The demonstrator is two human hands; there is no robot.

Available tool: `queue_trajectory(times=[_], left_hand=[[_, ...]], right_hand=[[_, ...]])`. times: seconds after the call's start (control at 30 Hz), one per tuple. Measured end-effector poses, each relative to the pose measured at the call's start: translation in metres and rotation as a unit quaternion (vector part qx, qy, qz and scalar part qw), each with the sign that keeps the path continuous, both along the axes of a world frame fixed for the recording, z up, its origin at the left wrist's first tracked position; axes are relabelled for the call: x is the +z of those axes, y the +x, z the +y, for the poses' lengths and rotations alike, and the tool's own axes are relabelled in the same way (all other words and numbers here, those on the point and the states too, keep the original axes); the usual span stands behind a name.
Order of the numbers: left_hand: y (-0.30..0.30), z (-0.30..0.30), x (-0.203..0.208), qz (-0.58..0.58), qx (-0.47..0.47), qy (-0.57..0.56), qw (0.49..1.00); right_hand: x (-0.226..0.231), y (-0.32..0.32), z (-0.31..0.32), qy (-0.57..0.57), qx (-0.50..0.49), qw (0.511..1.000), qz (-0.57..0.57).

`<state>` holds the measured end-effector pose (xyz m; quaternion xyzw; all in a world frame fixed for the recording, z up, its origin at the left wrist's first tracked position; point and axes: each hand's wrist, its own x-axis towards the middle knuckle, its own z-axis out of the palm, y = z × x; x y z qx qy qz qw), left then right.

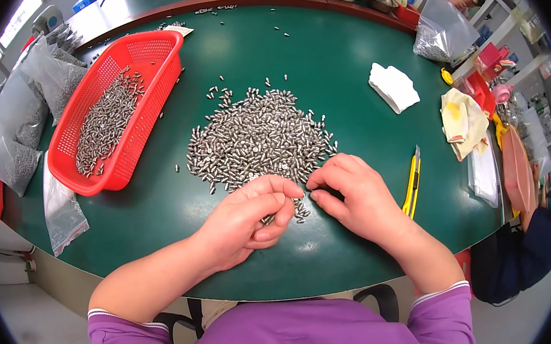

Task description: Inspecting and sorting small metal pins on an industrial workbench.

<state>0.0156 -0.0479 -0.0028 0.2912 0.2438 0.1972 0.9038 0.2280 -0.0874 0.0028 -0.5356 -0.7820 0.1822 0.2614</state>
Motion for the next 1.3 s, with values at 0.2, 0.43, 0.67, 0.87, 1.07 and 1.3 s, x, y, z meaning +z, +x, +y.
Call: queue_trajectory(times=[0.2, 0.43, 0.67, 0.87, 1.07, 1.3], left_hand=[[0.001, 0.001, 0.001, 0.011, -0.009, 0.009, 1.0], [0.001, -0.001, 0.001, 0.009, -0.033, 0.003, 0.999], [0.003, -0.007, 0.001, 0.03, -0.081, 0.042, 0.995], [0.005, -0.008, -0.001, 0.043, -0.086, 0.056, 0.994], [0.003, -0.005, -0.002, 0.037, -0.065, 0.04, 0.996], [0.001, -0.002, -0.003, 0.006, -0.022, 0.046, 0.999]], right_hand=[[0.004, 0.0, -0.003, 0.008, -0.011, 1.0, -0.019], [0.006, -0.002, -0.003, -0.042, 0.005, 0.997, 0.059], [0.01, -0.008, -0.006, -0.068, 0.081, 0.971, 0.215], [0.007, -0.007, -0.006, -0.03, 0.099, 0.976, 0.189], [0.002, -0.001, -0.002, 0.025, 0.014, 0.995, 0.097], [0.0, -0.002, -0.002, 0.008, 0.037, 0.999, -0.015]])
